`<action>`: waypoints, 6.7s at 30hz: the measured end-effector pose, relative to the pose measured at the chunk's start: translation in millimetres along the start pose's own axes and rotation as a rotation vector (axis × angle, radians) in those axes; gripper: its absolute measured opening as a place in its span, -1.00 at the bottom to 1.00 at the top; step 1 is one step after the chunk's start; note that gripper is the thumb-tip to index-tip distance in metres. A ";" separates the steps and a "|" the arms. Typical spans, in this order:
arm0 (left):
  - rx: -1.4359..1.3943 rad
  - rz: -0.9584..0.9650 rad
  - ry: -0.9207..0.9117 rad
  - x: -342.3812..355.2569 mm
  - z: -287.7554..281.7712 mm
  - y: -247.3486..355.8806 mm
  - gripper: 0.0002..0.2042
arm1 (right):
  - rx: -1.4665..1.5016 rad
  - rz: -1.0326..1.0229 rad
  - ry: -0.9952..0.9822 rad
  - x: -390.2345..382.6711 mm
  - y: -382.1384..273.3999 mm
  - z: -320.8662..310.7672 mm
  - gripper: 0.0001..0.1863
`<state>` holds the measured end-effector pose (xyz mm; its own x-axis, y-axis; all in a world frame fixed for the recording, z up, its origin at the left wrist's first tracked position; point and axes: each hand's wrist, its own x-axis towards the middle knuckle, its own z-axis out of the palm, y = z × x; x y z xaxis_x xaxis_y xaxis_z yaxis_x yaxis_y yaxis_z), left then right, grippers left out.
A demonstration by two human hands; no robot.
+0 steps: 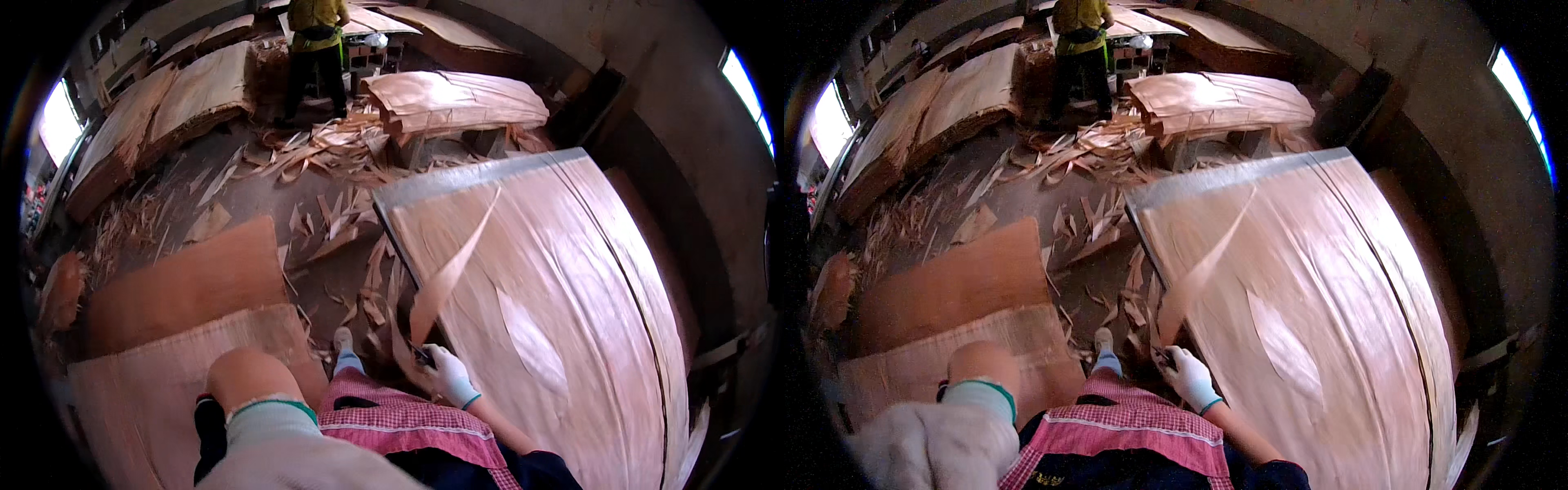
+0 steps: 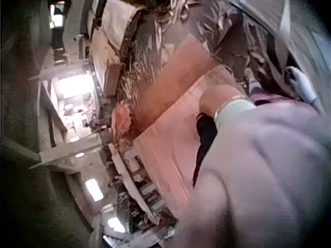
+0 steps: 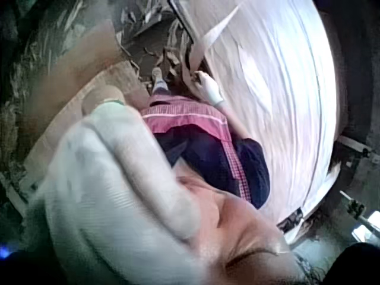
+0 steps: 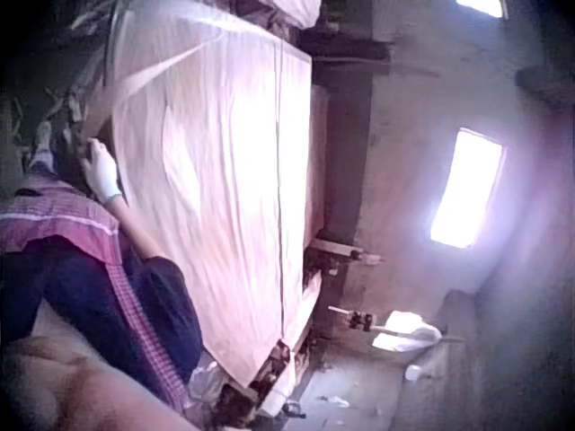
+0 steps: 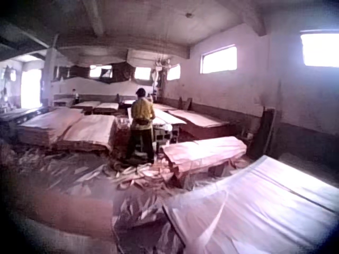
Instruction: The person handles large wood veneer sheets in a workshop, moving them between stacks and trimming the edges using a handheld blade. The person applies tape to a veneer surface and uses a ruler to measure and mark a line before cutting.
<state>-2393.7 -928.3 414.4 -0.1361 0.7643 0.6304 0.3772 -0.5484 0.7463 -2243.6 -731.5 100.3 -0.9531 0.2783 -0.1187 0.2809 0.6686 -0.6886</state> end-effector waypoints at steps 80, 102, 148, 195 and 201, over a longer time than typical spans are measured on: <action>-0.554 -0.001 -1.923 467.6 -198.1 -997.9 -0.73 | 1.357 1.263 1.578 769.0 190.2 -222.9 -0.81; -0.803 0.892 -2.511 442.9 -170.5 -805.3 -0.74 | -0.124 1.967 1.578 775.1 -65.6 -185.3 -0.66; 0.210 -0.154 -1.319 510.4 -2.5 -1177.4 -0.80 | 1.111 1.013 2.510 828.8 373.3 -223.0 -0.71; -0.735 0.515 -2.781 200.4 -212.6 -644.0 -0.82 | 0.978 1.895 3.232 758.4 -80.0 392.6 -0.80; -0.385 0.240 -2.859 35.9 -249.6 -588.2 -0.80 | 0.946 1.438 3.679 637.9 -106.4 514.7 -0.86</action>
<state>-2849.1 -663.0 51.3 0.4339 -0.7928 -0.4279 0.1491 -0.4052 0.9020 -2939.3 -980.1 -270.4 0.4144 -0.6947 -0.5879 -0.4283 0.4212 -0.7995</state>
